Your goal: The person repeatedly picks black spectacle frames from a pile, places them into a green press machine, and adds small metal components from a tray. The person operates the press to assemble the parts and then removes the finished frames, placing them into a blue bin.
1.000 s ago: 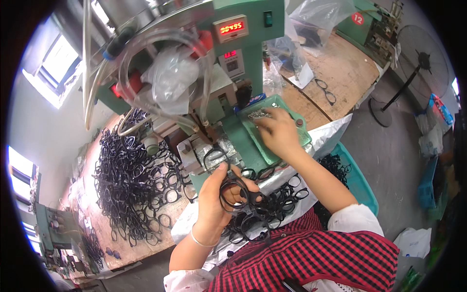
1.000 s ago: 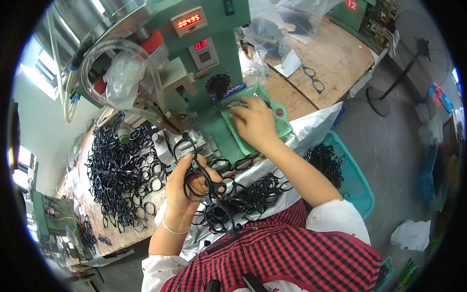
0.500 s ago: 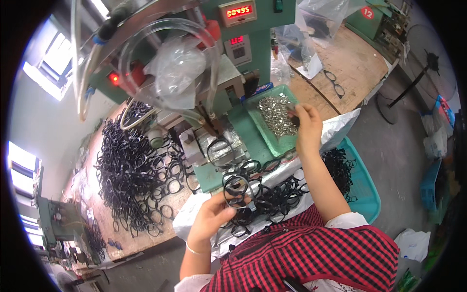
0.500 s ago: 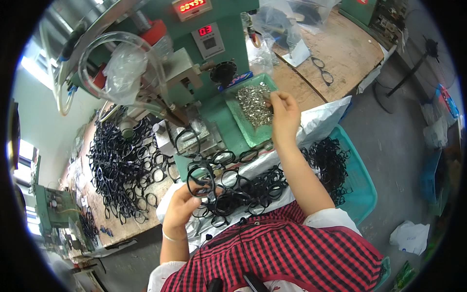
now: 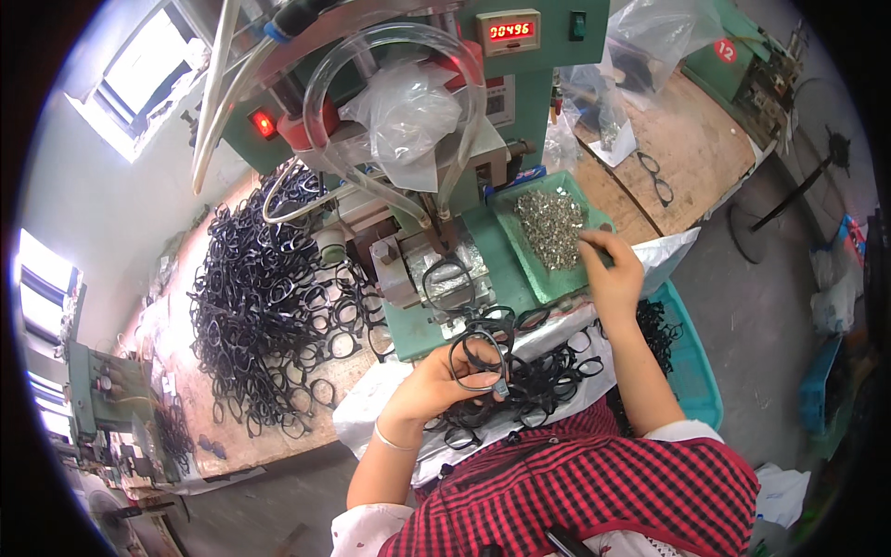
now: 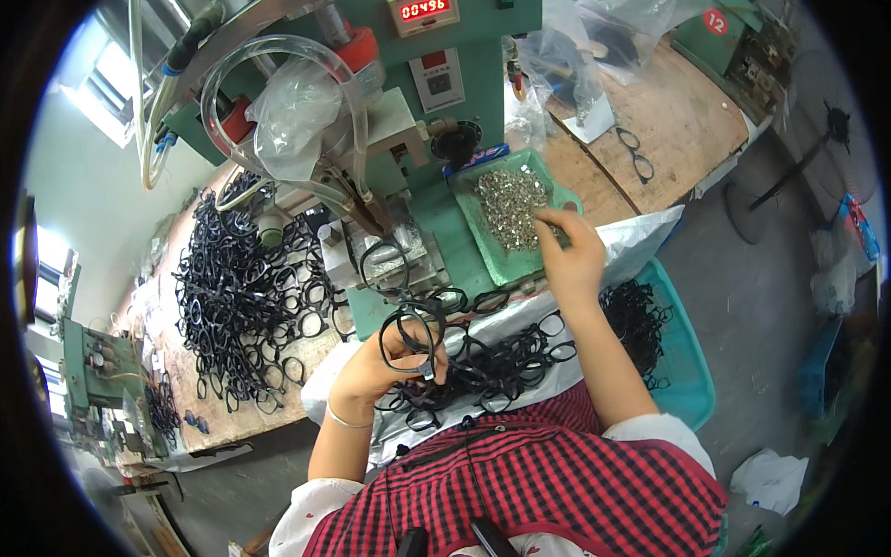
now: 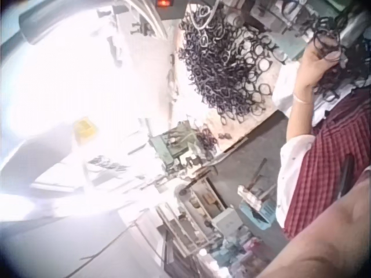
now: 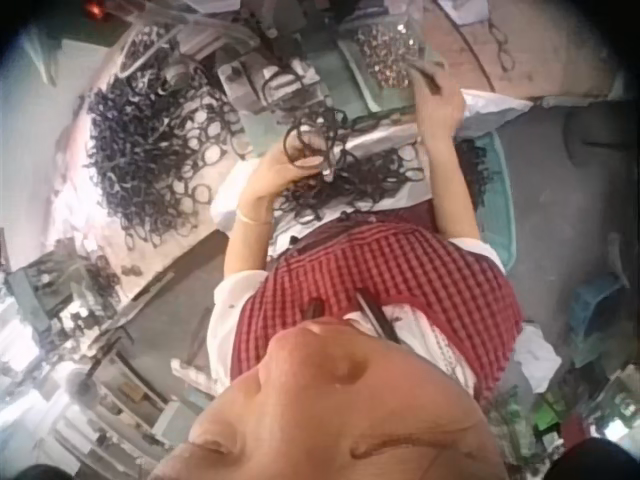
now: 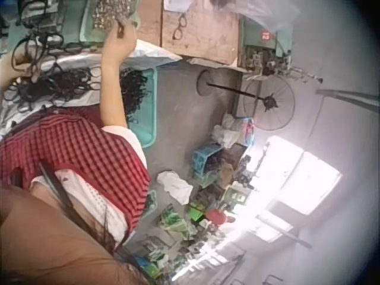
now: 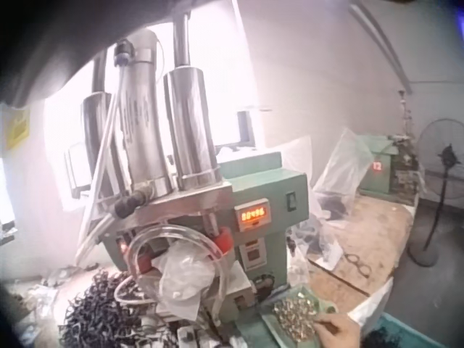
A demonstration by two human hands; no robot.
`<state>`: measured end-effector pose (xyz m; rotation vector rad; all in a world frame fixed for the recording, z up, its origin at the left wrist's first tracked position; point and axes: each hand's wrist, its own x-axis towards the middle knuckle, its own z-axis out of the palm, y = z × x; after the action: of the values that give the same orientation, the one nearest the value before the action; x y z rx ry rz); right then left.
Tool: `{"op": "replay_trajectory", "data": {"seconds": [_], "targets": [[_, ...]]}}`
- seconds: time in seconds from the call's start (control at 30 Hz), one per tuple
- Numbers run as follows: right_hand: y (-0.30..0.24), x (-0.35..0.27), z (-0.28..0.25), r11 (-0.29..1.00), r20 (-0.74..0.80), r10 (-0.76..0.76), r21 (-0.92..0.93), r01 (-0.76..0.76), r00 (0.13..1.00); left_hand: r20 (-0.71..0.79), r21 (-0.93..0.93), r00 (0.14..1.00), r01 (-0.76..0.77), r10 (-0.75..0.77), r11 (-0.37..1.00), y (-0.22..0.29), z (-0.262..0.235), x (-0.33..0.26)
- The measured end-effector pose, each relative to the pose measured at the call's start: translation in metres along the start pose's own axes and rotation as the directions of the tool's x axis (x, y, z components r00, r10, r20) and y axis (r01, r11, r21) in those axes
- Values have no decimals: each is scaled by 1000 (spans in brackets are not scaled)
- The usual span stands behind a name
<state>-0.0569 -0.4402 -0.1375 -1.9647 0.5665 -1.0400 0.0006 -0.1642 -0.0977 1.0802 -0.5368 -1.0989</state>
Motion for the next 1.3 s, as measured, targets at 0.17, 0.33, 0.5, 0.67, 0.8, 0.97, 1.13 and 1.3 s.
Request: {"op": "replay_trajectory", "data": {"seconds": [0.17, 0.33, 0.5, 0.67, 0.8, 0.97, 1.13, 1.3], "targets": [[-45, -7, -9, 993, 208, -50, 118, 26, 977, 86, 74, 994, 54, -60, 996, 4, -6, 4], [-100, 22, 54, 907, 344, -217, 418, 58, 913, 260, 45, 965, 26, -37, 999, 22, 10, 12], [-103, 15, 73, 848, 368, -110, 519, -106, 923, 342, -19, 939, -18, 24, 1000, 20, 8, 19], [-102, 4, 76, 790, 399, -74, 583, -190, 914, 362, 3, 930, -70, 65, 998, 12, 3, 21], [-110, 5, 72, 803, 421, -95, 568, -181, 902, 329, -56, 943, -39, 55, 998, 24, 10, 17], [-131, 1, 69, 656, 460, 33, 660, -366, 887, 255, -281, 951, -99, 174, 955, 55, 58, -27], [-109, 13, 42, 840, 492, -137, 517, -162, 860, -76, -217, 997, -29, 13, 976, 74, 50, -7], [3, 27, 30, 834, 248, -250, -437, 338, 936, -245, -283, 968, -11, -61, 959, 50, 31, 26]]}}
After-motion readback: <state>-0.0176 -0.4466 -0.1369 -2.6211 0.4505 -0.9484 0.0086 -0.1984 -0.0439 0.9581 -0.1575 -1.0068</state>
